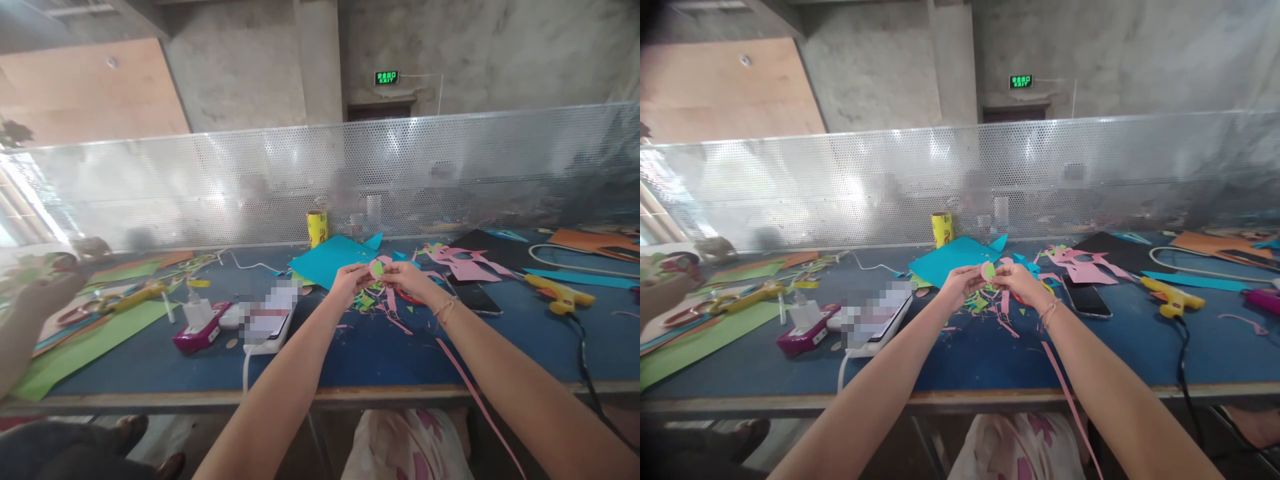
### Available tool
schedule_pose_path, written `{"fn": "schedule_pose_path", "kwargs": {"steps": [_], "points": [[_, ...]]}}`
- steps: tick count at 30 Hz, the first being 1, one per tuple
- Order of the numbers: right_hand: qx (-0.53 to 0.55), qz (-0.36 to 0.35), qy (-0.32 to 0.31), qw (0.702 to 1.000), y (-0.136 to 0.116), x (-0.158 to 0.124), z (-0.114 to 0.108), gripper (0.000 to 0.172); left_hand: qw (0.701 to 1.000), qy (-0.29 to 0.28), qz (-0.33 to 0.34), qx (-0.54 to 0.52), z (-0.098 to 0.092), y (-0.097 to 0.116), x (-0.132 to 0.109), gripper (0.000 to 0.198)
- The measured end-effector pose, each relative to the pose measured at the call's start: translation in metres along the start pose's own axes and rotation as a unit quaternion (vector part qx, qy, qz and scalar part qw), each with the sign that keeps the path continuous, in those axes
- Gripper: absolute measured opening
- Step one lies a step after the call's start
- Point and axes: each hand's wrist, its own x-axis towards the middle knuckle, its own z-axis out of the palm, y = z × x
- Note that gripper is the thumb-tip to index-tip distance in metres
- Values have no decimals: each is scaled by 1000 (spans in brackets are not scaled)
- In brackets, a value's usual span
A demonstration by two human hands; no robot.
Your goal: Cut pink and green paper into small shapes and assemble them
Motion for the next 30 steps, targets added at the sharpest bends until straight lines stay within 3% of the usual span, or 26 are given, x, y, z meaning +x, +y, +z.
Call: {"fn": "schedule_pose_path", "kwargs": {"steps": [15, 30], "points": [[89, 14, -34, 995, -6, -5, -1, 24, 997, -50, -42, -50, -4, 4, 0, 9], [74, 16, -44, 996, -2, -3, -1, 20, 1000, -6, -16, 2, -3, 1, 2, 9]]}}
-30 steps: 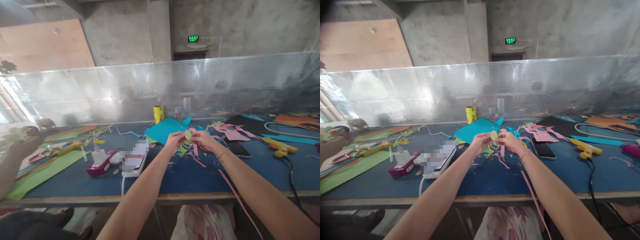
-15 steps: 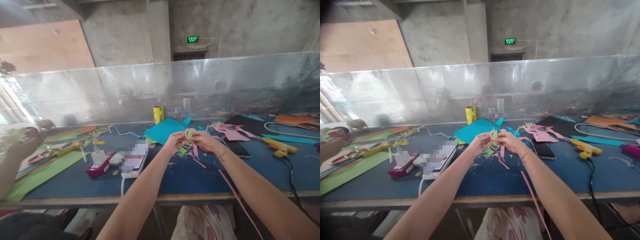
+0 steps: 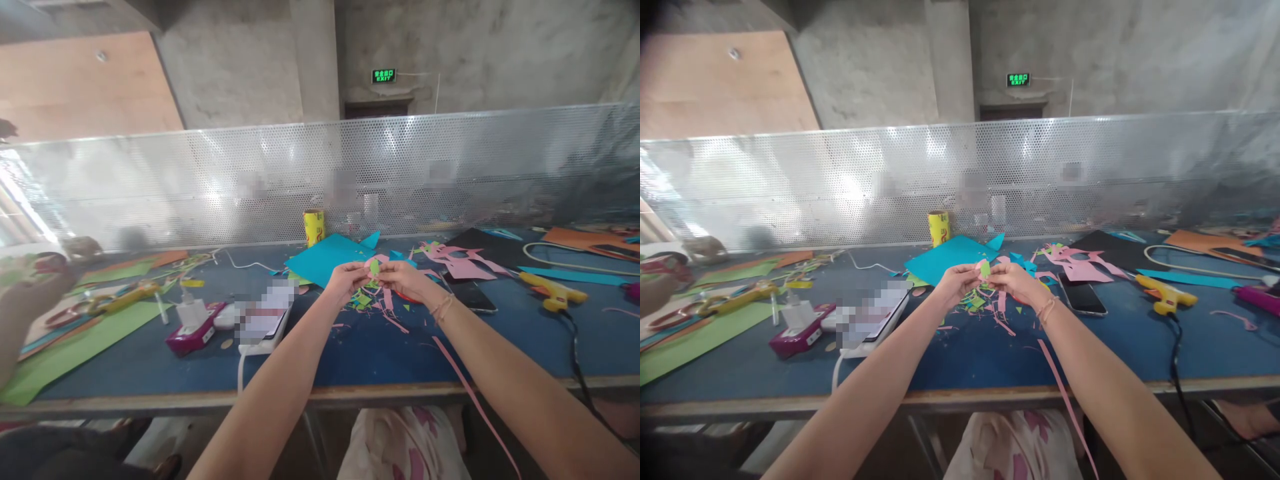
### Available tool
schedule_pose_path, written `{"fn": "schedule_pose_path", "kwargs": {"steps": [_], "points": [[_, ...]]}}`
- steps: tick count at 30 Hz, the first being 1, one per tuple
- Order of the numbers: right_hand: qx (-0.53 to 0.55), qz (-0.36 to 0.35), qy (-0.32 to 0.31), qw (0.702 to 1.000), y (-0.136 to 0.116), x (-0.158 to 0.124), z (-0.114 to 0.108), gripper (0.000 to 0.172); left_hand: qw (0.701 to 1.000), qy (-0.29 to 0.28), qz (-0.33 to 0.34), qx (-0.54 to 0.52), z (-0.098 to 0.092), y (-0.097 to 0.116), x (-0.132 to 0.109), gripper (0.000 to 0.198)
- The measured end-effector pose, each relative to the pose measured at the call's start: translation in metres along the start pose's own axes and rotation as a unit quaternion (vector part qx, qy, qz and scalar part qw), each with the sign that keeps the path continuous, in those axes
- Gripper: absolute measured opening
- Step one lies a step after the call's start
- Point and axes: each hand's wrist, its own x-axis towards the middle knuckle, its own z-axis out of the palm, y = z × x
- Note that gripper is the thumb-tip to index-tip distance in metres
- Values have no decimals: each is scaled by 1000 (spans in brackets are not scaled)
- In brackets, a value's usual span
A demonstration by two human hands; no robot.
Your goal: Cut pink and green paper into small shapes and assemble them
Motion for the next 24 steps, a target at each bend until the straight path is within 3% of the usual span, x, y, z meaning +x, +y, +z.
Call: {"fn": "schedule_pose_path", "kwargs": {"steps": [9, 24], "points": [[3, -11, 4, 1000, 3, 2, 0, 24, 1000, 11, -14, -6, 0, 0, 1, 8], [-6, -50, 18, 999, -4, -1, 6, 20, 997, -50, -8, -53, -3, -2, 2, 12]]}}
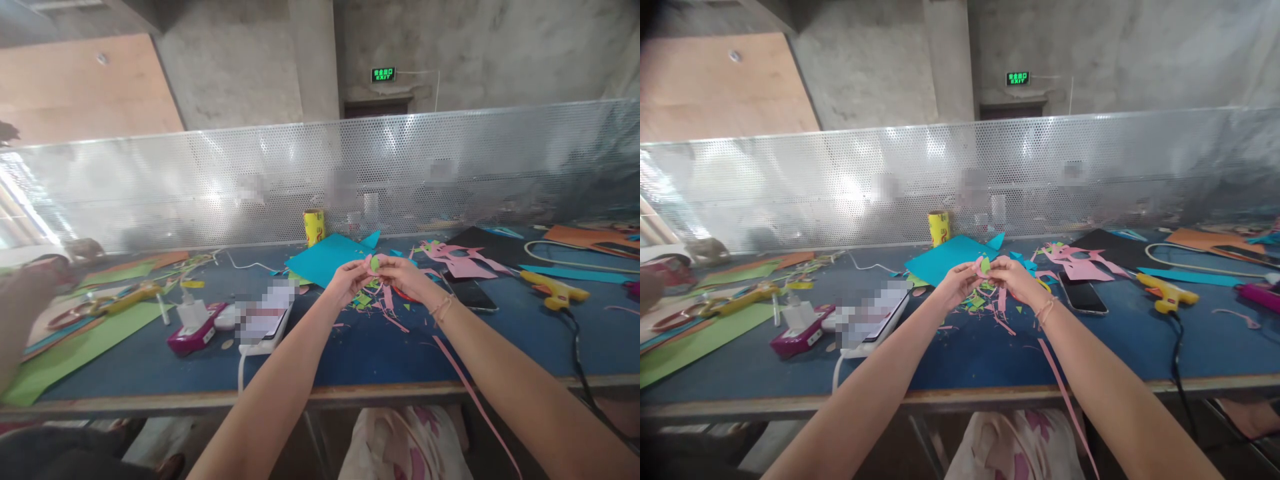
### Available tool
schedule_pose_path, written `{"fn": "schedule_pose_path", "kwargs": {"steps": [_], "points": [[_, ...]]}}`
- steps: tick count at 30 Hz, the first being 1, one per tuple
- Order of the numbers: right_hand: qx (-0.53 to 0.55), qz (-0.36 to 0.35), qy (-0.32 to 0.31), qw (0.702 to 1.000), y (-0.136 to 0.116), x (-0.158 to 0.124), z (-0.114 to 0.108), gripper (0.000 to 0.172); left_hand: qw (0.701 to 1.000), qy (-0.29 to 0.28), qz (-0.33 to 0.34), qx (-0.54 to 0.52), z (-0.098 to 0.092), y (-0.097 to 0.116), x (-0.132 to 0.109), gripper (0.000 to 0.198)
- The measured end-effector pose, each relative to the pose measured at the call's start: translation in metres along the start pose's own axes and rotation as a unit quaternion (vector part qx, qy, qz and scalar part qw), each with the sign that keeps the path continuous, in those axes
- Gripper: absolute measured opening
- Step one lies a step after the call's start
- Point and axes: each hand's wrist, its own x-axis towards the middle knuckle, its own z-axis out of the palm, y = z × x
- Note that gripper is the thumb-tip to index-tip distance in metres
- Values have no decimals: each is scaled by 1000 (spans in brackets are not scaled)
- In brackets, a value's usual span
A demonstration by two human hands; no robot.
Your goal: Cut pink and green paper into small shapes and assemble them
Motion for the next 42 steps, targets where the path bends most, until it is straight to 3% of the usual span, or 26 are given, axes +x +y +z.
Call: {"fn": "schedule_pose_path", "kwargs": {"steps": [7, 15, 25, 32, 38, 42], "points": [[-14, -11, 30, 999, 0, 0, 0, 33, 1000, 10, 0, -8, 2, 3, -3, 8], [-50, -55, 22, 997, 0, 0, 3, 20, 999, -24, -27, -15, 5, 6, -4, 10], [-94, -68, 39, 992, 2, 2, 3, 15, 999, -12, -35, -39, 11, 8, -7, 9], [-189, -109, 63, 974, -4, -4, 8, 18, 1000, -7, 9, -4, 8, 3, -4, 6], [-311, -159, 68, 934, -2, -3, 13, 20, 999, 6, 26, 26, 8, 0, -3, 17], [-303, -152, 68, 939, 1, 0, 10, 21, 1000, 1, 17, 19, 8, 1, -3, 17]]}}
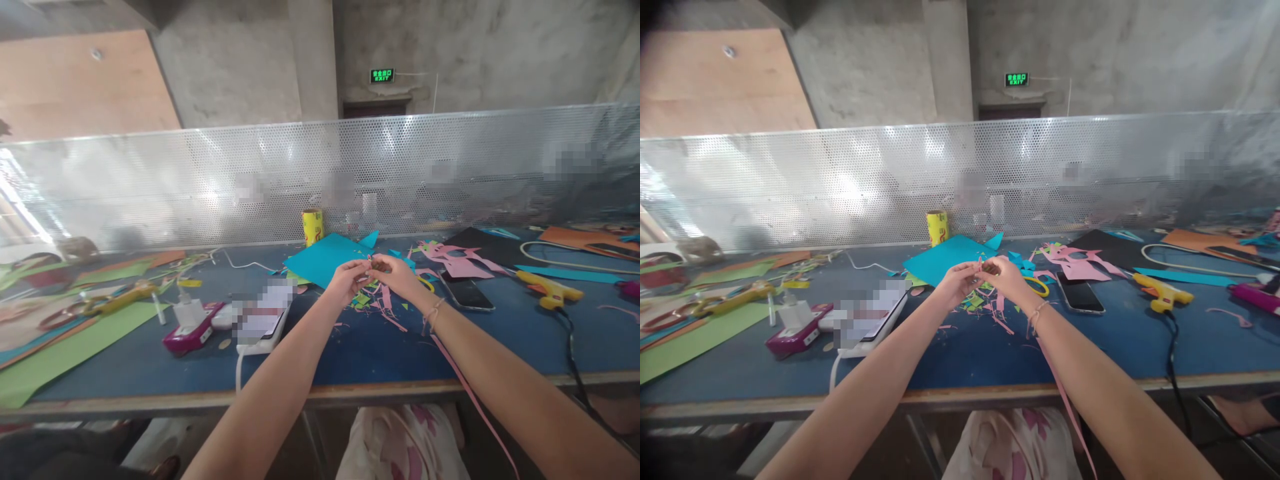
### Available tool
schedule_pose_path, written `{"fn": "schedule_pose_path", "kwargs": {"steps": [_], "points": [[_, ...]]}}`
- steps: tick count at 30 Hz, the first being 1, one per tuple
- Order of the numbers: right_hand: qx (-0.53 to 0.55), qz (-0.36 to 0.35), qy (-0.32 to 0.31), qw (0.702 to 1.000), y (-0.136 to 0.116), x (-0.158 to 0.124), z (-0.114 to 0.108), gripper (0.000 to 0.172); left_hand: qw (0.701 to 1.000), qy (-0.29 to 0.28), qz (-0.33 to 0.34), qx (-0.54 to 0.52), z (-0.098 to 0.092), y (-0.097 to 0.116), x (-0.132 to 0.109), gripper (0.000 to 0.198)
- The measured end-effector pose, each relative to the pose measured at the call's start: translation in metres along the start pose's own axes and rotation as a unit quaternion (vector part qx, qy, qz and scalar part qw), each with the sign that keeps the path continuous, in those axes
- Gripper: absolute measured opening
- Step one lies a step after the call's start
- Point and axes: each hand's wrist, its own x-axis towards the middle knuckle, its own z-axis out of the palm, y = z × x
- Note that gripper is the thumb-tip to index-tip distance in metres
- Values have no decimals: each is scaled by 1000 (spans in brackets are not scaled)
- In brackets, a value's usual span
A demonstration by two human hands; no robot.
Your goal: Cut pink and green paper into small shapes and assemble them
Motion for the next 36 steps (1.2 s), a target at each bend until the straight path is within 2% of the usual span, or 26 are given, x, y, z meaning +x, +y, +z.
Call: {"fn": "schedule_pose_path", "kwargs": {"steps": [4, 8, 15, 22, 29, 33, 36], "points": [[69, 19, -13, 997, -1, 0, -2, 22, 1000, -6, 3, -9, 0, 1, -1, 15], [86, 29, -19, 996, -8, -2, -5, 21, 1000, 0, 9, 13, 2, 2, -1, 11], [104, 87, 3, 991, -2, 1, -5, 22, 996, 70, 30, 36, 3, 1, 0, 11], [178, 106, -19, 978, 11, 4, -4, 31, 998, 55, 27, -7, 1, -2, 2, 15], [158, 94, -10, 983, 18, 5, -6, 34, 998, 58, 7, -26, 6, 2, -2, 14], [108, 84, 29, 990, 13, 4, -6, 28, 997, 74, 10, -15, 7, 3, -3, 13], [97, 64, 115, 987, 8, 3, -9, 24, 995, 102, 19, 4, 5, 1, -1, 12]]}}
